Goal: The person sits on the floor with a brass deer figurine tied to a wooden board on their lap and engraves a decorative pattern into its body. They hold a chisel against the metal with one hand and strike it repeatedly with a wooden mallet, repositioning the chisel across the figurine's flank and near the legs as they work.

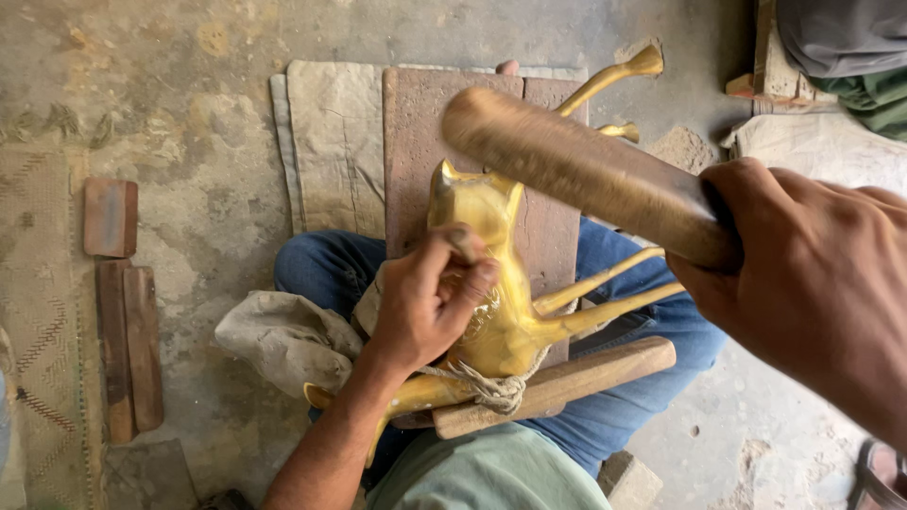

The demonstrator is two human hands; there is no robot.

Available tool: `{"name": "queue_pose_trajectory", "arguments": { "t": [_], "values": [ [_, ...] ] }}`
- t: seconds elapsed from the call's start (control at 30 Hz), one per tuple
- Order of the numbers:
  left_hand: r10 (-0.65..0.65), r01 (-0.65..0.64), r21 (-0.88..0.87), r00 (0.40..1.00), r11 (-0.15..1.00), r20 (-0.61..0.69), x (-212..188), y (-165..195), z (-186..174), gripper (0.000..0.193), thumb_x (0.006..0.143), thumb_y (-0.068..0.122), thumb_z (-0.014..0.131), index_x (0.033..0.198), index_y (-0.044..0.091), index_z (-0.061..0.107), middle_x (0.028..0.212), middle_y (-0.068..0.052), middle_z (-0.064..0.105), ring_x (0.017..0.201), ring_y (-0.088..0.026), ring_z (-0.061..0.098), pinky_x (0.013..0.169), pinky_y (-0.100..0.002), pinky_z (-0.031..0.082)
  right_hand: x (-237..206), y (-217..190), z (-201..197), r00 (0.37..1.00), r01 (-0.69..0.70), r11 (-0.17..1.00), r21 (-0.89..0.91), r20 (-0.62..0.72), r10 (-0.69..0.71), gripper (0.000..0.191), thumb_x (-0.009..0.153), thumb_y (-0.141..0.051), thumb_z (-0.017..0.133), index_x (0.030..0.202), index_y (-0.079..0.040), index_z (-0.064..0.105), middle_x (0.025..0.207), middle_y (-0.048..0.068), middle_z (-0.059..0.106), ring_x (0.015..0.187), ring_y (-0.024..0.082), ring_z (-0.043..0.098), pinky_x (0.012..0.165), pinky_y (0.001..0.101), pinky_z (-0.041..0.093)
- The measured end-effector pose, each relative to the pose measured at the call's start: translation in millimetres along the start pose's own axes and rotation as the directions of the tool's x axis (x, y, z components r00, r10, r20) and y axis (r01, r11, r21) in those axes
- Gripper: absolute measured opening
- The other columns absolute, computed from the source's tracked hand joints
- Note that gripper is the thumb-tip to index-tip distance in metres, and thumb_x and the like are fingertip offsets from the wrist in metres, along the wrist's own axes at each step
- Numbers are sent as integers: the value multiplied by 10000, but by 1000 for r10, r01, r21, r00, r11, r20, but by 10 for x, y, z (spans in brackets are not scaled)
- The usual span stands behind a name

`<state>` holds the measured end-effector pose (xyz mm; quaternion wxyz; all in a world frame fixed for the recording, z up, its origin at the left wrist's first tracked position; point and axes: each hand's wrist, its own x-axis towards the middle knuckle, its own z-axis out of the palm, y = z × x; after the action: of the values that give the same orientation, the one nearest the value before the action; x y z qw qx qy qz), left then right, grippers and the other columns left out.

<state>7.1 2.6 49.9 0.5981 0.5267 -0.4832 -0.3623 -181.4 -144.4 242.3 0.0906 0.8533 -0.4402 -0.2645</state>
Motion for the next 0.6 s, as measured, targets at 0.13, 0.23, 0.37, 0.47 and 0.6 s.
{"name": "queue_pose_trajectory", "arguments": {
  "t": [0.13, 0.23, 0.37, 0.47, 0.6],
  "values": [
    [-44, 38, 72, 995, 997, 85, 56, 55, 15, 273, 1055, 230, 675, 1206, 14, 602, 891, -84, 712, 771, -119, 739, 591, -258, 603, 142, 101, 141, 998, 31, 983, 179, -55, -22, 480, 831, -366, 834, 1140, -43, 660, 790, 92, 697, 568, 227, 681, 557, 391, 567],
    [-46, 38, 67, 992, 997, 115, 108, 48, -1, 288, 1045, 241, 681, 1218, 23, 607, 871, -80, 709, 746, -115, 731, 600, -271, 583, 211, 116, 184, 999, 42, 932, 361, -32, -33, 495, 837, -335, 819, 1172, -18, 638, 791, 122, 717, 590, 235, 715, 573, 374, 591],
    [-14, 9, 37, 989, 999, 149, 159, 30, -17, 309, 1057, 249, 674, 1257, 24, 601, 871, -72, 708, 790, -116, 743, 667, -274, 604, 269, 64, 164, 999, 34, 868, 495, -40, -17, 485, 825, -352, 827, 1125, -22, 636, 792, 144, 716, 638, 260, 712, 596, 406, 571],
    [-84, 71, 80, 982, 994, 169, 161, 28, -27, 297, 1032, 241, 687, 1240, 37, 627, 829, -71, 706, 704, -121, 709, 613, -286, 568, 302, -1, 140, 1000, 10, 762, 648, -15, 0, 454, 837, -314, 818, 1094, -9, 602, 779, 152, 695, 657, 259, 703, 566, 409, 568],
    [-45, 41, 33, 986, 999, 163, 158, 20, -26, 295, 1051, 242, 678, 1250, 35, 608, 873, -66, 704, 781, -114, 732, 665, -270, 604, 391, -48, 136, 971, 233, 909, 345, -131, -200, 357, 890, -237, 796, 1141, -60, 614, 809, 106, 723, 645, 226, 674, 623, 382, 573]
  ]
}}
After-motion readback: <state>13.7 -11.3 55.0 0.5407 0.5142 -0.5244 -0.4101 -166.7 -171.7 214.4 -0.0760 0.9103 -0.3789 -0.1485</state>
